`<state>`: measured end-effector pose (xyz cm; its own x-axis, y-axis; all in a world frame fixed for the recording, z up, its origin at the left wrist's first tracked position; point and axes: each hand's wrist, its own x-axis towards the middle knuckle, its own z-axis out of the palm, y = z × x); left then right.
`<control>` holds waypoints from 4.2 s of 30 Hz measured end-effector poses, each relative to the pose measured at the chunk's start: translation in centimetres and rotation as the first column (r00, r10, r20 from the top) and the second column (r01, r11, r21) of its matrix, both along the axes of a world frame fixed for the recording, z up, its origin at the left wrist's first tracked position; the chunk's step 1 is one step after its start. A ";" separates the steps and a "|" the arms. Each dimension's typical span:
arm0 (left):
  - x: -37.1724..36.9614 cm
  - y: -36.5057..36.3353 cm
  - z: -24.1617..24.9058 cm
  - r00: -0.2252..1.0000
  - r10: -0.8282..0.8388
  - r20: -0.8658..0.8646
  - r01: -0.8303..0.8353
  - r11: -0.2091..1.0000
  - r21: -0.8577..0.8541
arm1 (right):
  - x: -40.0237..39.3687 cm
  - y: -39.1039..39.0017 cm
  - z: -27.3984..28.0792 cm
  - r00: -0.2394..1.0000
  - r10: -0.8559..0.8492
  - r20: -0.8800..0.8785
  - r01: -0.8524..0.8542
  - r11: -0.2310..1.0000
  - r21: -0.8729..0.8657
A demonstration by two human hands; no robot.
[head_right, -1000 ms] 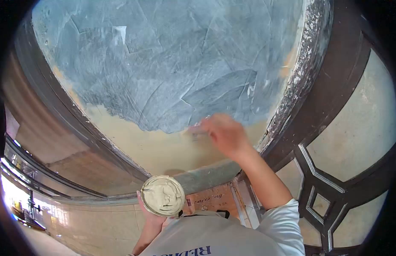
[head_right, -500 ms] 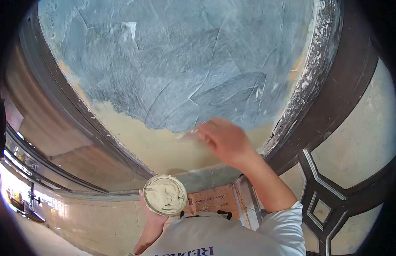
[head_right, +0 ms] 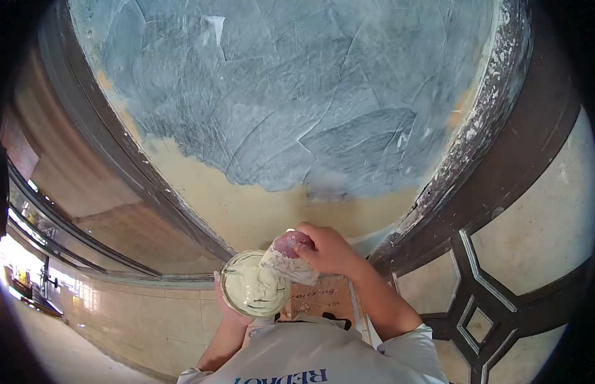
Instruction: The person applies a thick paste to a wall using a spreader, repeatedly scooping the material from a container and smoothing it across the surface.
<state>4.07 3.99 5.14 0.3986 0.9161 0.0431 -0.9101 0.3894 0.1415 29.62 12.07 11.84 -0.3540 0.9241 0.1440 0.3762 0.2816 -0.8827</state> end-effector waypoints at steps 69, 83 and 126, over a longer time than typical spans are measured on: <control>2.0 -2.7 -3.5 0.958 0.208 -0.195 -0.238 0.960 -0.145 | 3.0 2.2 8.4 0.937 -0.329 0.121 0.211 0.806 0.553; -1.3 -1.4 -2.6 0.970 0.135 -0.201 -0.153 0.985 -0.074 | 0.8 3.0 3.1 0.906 -0.264 0.331 -0.014 0.764 0.645; -11.4 -0.6 -4.1 0.946 0.174 -0.274 -0.217 0.967 -0.132 | -11.3 2.9 8.5 0.882 -0.429 0.194 0.185 0.694 0.696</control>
